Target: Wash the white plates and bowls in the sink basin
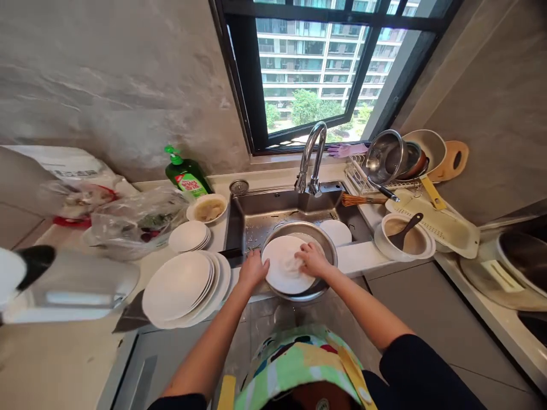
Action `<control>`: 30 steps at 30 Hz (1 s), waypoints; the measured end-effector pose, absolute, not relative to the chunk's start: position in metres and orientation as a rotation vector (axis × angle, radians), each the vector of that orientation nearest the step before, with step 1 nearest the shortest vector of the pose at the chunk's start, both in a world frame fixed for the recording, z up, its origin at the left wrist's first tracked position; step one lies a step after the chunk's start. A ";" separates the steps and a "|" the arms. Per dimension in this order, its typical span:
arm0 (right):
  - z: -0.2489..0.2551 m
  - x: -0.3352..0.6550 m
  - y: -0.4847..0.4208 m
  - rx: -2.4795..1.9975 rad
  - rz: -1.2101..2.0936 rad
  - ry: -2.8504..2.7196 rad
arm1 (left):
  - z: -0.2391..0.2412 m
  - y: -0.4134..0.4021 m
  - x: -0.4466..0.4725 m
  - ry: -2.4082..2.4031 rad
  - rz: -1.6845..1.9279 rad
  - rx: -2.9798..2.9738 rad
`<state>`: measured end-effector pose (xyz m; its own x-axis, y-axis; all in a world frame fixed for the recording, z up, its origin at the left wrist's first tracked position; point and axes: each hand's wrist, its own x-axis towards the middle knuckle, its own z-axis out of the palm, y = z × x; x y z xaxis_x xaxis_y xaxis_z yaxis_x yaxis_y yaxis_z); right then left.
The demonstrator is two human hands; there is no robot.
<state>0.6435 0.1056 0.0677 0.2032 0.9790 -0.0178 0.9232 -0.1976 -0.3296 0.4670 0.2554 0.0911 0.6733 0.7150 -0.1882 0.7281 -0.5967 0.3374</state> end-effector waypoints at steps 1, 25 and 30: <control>0.062 0.648 0.109 -2.234 0.351 -1.794 | 0.094 0.257 0.471 1.139 -0.109 2.512; 0.046 0.664 0.136 -2.332 0.754 -1.705 | 0.092 0.219 0.518 0.951 0.239 0.903; 0.051 0.666 0.141 -2.310 0.424 -1.720 | 0.089 0.224 0.521 0.953 0.340 1.045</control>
<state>0.6663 0.1406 0.0515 0.2690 0.9586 -0.0933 0.8922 -0.2845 -0.3509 0.5206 0.2244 0.0888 0.5721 0.6485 -0.5021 0.1837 0.4953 0.8491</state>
